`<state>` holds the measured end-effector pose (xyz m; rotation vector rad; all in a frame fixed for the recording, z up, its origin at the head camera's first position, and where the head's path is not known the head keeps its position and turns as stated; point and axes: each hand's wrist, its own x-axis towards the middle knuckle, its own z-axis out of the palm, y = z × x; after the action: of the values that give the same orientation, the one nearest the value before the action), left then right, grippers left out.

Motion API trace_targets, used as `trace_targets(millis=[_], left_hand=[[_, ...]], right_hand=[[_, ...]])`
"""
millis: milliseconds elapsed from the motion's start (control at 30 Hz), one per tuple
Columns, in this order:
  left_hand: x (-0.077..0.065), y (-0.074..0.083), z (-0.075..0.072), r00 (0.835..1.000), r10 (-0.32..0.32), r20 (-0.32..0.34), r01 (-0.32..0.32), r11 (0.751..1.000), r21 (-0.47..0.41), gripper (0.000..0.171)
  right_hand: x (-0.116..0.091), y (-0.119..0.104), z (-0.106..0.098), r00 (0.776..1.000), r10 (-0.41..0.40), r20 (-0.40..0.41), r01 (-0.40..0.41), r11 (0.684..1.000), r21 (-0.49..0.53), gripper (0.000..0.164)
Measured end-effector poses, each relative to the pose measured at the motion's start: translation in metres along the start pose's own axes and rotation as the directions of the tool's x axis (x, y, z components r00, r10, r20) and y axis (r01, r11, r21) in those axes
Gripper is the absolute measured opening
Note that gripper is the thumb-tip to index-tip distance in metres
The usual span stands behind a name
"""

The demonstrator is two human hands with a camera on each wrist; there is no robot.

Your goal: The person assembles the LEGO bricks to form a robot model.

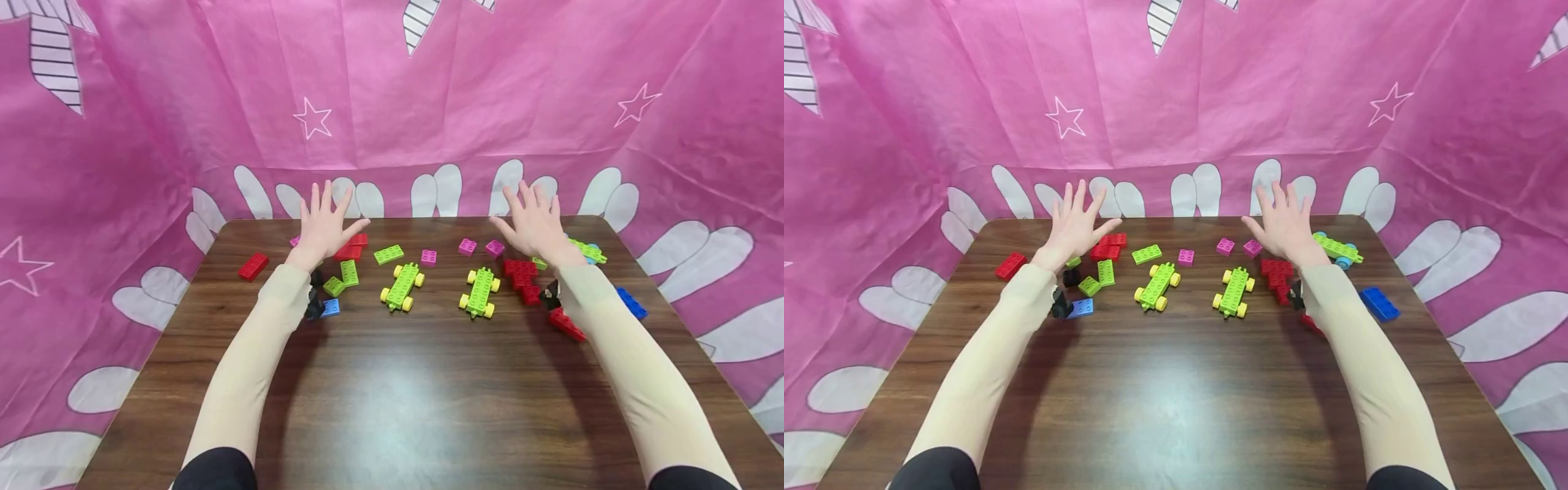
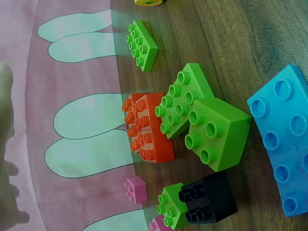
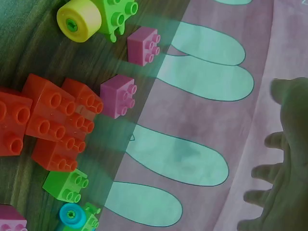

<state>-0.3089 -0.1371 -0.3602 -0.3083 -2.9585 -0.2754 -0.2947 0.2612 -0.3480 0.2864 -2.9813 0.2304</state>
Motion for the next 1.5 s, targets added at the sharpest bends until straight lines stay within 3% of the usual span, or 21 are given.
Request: trace_targets(millis=[233,467,767,1033,1233,1367,1500], left_hand=[[-0.012,0.000,0.003,0.995,0.098,-0.024,-0.099,0.995,-0.033,0.079],[-0.028,0.006,0.012,0.978,0.205,-0.034,-0.206,0.976,-0.062,0.076],[-0.047,0.011,0.027,0.956,0.286,0.066,-0.280,0.956,-0.087,0.071],[-0.060,0.022,0.039,0.920,0.367,0.135,-0.357,0.930,-0.089,0.062],[-0.067,0.031,0.048,0.878,0.446,0.174,-0.440,0.895,-0.072,0.056],[-0.069,0.035,0.054,0.861,0.470,0.195,-0.464,0.882,-0.078,0.052],[-0.071,0.036,0.059,0.849,0.497,0.181,-0.493,0.867,-0.070,0.046]], right_hand=[[-0.007,-0.008,0.005,0.995,-0.092,-0.032,0.092,0.996,-0.009,0.064],[-0.020,-0.029,0.020,0.980,-0.188,-0.060,0.190,0.982,0.018,0.059],[-0.038,-0.058,0.045,0.956,-0.292,-0.029,0.293,0.955,0.046,0.053],[-0.052,-0.087,0.064,0.920,-0.391,0.004,0.390,0.917,0.087,0.048],[-0.059,-0.109,0.079,0.886,-0.463,-0.003,0.458,0.876,0.153,0.049],[-0.058,-0.119,0.086,0.888,-0.459,0.001,0.452,0.876,0.167,0.052],[-0.057,-0.126,0.089,0.906,-0.422,0.024,0.410,0.891,0.194,0.053]])
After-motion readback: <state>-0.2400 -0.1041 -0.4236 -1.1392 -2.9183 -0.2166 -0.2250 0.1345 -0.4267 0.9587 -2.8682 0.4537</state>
